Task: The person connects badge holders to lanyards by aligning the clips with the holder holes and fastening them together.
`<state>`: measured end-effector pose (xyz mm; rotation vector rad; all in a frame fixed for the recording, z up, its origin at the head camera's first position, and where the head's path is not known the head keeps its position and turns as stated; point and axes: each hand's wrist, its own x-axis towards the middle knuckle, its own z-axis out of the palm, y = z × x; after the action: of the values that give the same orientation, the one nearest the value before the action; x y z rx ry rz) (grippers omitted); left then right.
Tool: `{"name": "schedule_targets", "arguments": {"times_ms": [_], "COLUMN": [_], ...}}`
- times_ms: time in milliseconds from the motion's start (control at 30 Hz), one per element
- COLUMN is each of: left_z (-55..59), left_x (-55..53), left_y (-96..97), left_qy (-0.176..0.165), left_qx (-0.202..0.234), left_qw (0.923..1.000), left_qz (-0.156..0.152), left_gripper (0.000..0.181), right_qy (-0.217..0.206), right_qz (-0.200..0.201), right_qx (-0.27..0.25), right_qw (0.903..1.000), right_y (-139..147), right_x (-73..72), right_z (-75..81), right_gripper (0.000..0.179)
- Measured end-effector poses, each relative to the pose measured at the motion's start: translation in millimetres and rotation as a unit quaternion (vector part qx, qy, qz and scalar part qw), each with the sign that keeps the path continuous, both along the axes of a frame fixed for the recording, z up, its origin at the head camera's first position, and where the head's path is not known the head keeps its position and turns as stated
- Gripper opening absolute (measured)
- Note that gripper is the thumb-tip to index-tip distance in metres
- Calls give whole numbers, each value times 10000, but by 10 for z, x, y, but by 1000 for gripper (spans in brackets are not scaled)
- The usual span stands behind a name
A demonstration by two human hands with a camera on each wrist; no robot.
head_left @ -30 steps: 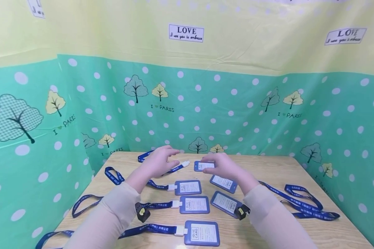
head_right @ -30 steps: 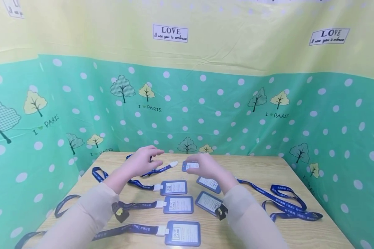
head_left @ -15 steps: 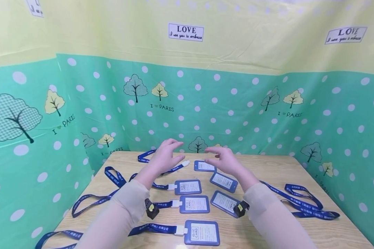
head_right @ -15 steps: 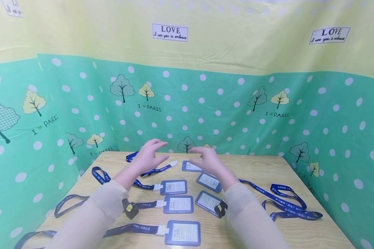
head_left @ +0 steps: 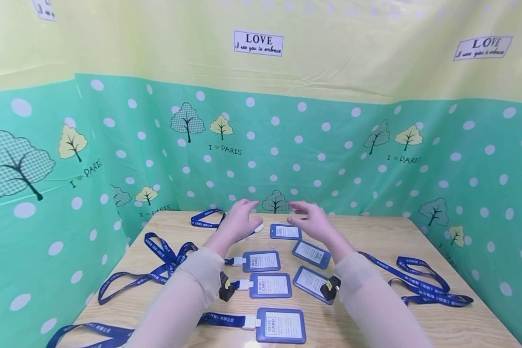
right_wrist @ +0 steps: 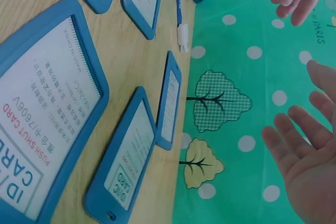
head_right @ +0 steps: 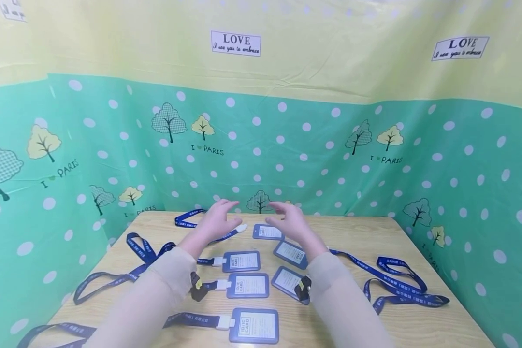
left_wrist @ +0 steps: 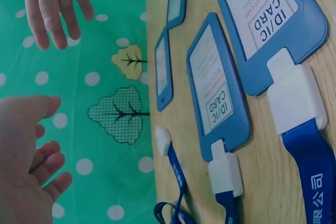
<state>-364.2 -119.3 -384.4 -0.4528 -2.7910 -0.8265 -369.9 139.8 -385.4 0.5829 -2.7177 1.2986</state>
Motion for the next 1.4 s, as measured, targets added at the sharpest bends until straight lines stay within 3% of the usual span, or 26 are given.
{"name": "schedule_targets", "arguments": {"times_ms": [433,667,900,1133,1400], "left_z": [-240,-373,-486,-581,-611], "left_x": [-96,-62,-36,-72,-82], "left_y": [65,2,-46,-79,-75], "left_qy": [-578,-1116,-1590,-1662,-1893], "left_qx": [-528,-746,-677,-889,-979], "left_qw": [9969,9900,9842,9816,9763], "left_qz": [74,430,385,311,383], "left_gripper": [61,57,48,30,19], "right_qy": [-515,-536,-491,-598,-619], "right_qz": [-188,-137,-77,-127,17], "right_qx": [-273,9,52,250,289], "right_qw": [9981,9985,9988,9978,9977], "right_y": [-6,-93,-188,-246,-272], "right_x": [-76,-95,-93,-97,-128], "right_z": [-228,-375,-444,-485,-565], "right_gripper": [58,56,51,52,50]}}
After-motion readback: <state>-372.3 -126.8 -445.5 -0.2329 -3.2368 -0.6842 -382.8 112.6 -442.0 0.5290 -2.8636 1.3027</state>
